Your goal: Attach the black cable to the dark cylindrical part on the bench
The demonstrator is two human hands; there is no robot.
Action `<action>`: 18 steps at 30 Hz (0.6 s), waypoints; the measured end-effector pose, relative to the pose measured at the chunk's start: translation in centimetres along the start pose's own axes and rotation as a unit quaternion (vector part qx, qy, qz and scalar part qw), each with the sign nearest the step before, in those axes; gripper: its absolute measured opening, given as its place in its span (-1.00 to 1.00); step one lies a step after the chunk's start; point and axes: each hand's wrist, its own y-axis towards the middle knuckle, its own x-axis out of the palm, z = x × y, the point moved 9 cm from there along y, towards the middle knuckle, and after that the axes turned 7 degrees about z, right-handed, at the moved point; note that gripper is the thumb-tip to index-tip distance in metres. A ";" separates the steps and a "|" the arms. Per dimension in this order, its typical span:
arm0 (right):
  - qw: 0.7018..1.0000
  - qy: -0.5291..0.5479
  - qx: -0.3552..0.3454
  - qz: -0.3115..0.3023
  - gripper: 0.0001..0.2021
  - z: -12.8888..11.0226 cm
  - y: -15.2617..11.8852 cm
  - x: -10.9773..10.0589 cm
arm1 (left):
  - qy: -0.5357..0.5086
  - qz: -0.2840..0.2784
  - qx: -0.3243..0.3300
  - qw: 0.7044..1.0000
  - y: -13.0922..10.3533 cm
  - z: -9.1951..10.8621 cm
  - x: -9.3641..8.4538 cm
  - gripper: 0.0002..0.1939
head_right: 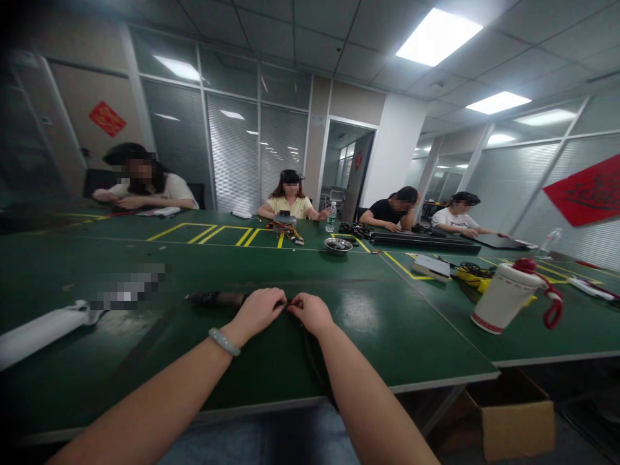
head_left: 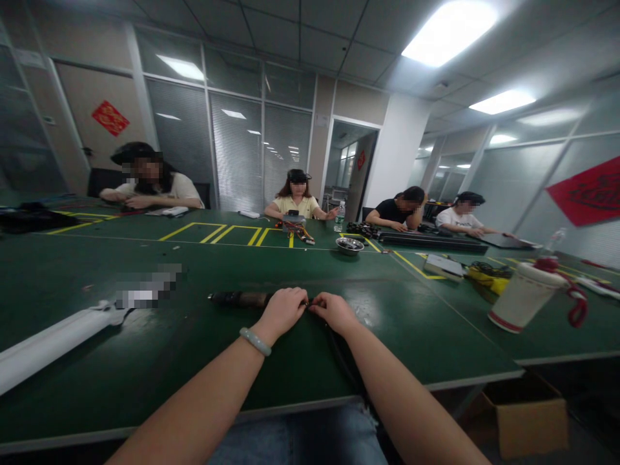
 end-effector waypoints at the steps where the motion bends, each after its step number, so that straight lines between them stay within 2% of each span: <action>1: 1.000 0.003 0.004 -0.001 -0.82 0.1 0.1 0.0 | 0.001 0.001 -0.003 1.000 0.1 0.0 0.0 -0.90; 10: 0.999 0.045 0.007 -0.004 -0.85 0.3 -0.2 0.2 | -0.007 -0.007 -0.003 1.000 0.2 -0.1 -0.1 -0.90; 18: 0.998 0.061 0.000 -0.029 -0.79 -0.2 -0.6 0.3 | -0.022 0.002 0.011 1.000 -0.2 -0.1 -0.6 -0.89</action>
